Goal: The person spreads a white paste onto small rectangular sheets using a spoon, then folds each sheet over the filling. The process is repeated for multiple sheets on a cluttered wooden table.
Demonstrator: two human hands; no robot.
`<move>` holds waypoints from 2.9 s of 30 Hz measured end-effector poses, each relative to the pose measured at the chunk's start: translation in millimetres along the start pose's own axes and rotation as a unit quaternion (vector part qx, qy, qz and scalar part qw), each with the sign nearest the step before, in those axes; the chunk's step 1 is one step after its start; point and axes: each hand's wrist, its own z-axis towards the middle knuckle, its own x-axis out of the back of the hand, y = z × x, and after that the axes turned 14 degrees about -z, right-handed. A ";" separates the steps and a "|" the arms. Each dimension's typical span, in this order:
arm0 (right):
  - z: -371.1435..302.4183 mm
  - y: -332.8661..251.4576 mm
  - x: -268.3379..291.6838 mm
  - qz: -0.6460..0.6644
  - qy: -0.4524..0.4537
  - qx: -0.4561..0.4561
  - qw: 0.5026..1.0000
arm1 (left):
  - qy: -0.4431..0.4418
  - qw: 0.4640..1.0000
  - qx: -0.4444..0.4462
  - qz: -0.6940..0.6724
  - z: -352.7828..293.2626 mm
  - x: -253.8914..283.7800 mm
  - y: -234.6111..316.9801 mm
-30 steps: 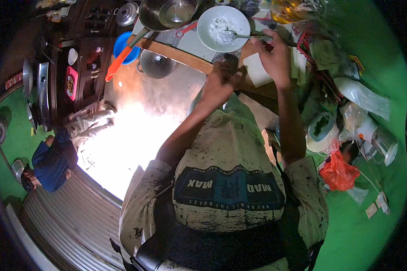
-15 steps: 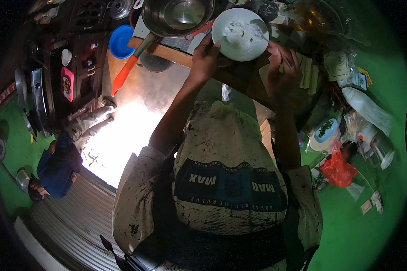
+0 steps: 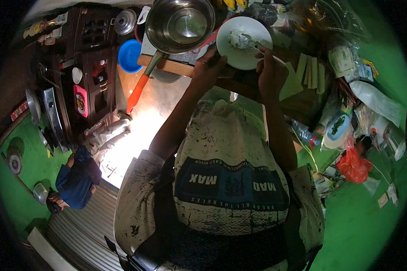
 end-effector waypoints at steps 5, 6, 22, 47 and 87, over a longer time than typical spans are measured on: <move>2.2 2.0 3.8 0.099 0.015 -0.038 0.994 | 0.002 1.000 -0.028 -0.012 -1.2 -5.9 -3.6; -0.4 -7.8 6.5 0.144 0.019 -0.069 0.987 | 0.013 1.000 -0.018 -0.018 -2.2 -6.4 -5.2; -9.4 -47.7 66.5 0.393 -0.019 -0.013 0.919 | 0.031 0.997 0.038 -0.064 -4.5 -10.0 -24.3; -41.1 -38.7 185.7 0.557 -0.043 -0.013 0.829 | -0.010 0.848 -0.285 0.447 -42.7 -100.3 -70.6; -38.8 95.7 166.3 0.332 -0.081 -0.186 0.921 | 0.121 0.883 -0.355 0.281 -39.0 -96.4 -118.3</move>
